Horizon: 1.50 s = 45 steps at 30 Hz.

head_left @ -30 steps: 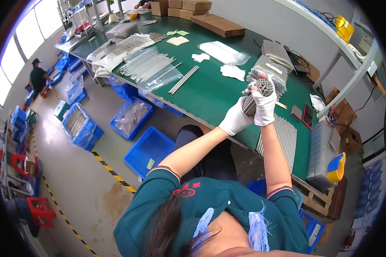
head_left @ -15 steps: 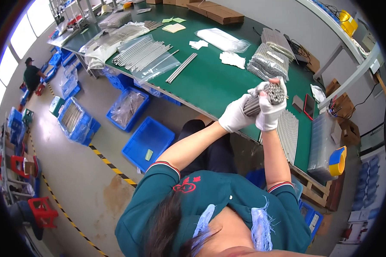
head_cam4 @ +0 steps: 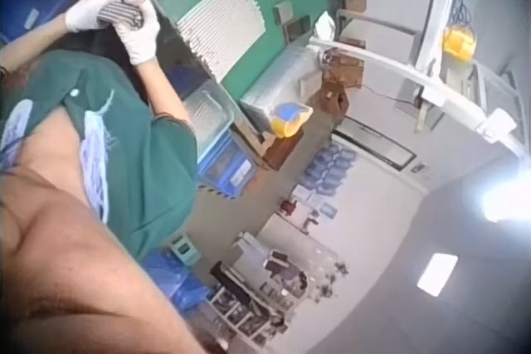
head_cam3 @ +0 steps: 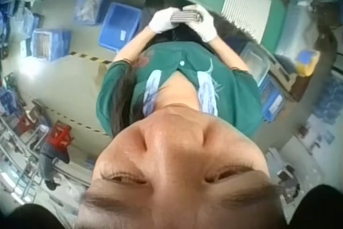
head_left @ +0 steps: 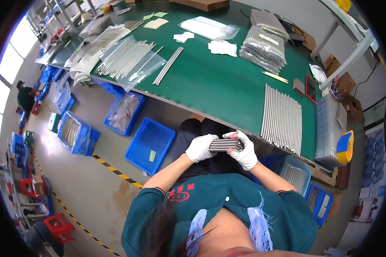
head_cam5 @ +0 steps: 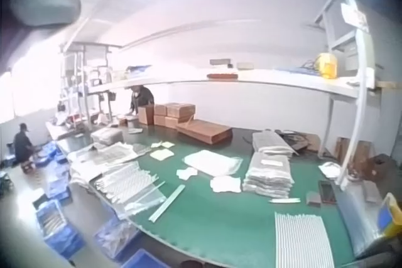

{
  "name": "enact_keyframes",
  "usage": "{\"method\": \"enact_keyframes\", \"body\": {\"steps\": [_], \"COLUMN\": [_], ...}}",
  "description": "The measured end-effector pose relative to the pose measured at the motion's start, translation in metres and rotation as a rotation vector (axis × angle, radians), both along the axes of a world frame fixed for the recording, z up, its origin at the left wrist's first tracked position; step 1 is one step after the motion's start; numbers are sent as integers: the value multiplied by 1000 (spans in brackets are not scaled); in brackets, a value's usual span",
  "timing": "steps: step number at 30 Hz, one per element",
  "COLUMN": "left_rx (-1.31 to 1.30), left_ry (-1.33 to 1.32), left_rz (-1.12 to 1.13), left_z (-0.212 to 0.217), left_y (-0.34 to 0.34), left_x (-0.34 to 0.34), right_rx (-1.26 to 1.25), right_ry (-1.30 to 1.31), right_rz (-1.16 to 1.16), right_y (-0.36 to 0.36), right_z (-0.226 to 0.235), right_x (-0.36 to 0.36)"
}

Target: Organizing, cleaning with an air duster, and packaging thin metal rods into plastic sleeves.

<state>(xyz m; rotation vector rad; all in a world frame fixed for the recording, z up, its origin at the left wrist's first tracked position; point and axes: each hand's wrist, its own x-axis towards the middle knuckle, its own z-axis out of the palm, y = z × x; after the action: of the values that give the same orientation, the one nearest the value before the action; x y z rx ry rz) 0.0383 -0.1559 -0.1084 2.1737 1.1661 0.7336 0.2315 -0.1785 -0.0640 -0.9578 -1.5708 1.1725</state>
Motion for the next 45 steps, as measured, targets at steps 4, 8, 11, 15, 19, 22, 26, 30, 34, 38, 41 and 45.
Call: {"method": "enact_keyframes", "body": {"steps": [4, 8, 11, 15, 19, 22, 26, 30, 34, 38, 41, 45], "left_rx": [124, -1, -18, 190, 229, 210, 166, 98, 273, 113, 48, 20], "left_ry": [152, 270, 233, -9, 250, 298, 232, 219, 136, 162, 160, 173], "left_rz": [-93, -159, -155, -176, -233, -178, -153, -154, -230, -95, -95, -86], "left_z": [-22, -13, -18, -8, -6, 4, 2, 7, 13, 9, 9, 15], "left_y": [5, 7, 9, 10, 9, 0, 0, 4, 1, -5, -2, -3], "left_x": [6, 11, 11, 34, 53, 67, 65, 69, 64, 66, 70, 66], "right_rx": [251, 208, -8, 263, -145, 261, 18, -588, -854, -1196, -1673, -1196], "right_ry": [-405, -499, -448, -468, -703, -672, -548, -187, -343, -489, -301, -252], "right_rz": [-96, -158, -181, -188, -17, -139, -524, -1132, -1212, -822, -750, -1415], "right_y": [-2, -4, -1, 7, -3, -38, -117, -190, -263, -306, -359, -371], "right_z": [-12, -24, -20, -2, 11, -5, -10, -43, -73, -79, -130, -153], "right_x": [19, 32, 21, -10, 13, 64, 132, 168, 170, 136, 137, 140]}}
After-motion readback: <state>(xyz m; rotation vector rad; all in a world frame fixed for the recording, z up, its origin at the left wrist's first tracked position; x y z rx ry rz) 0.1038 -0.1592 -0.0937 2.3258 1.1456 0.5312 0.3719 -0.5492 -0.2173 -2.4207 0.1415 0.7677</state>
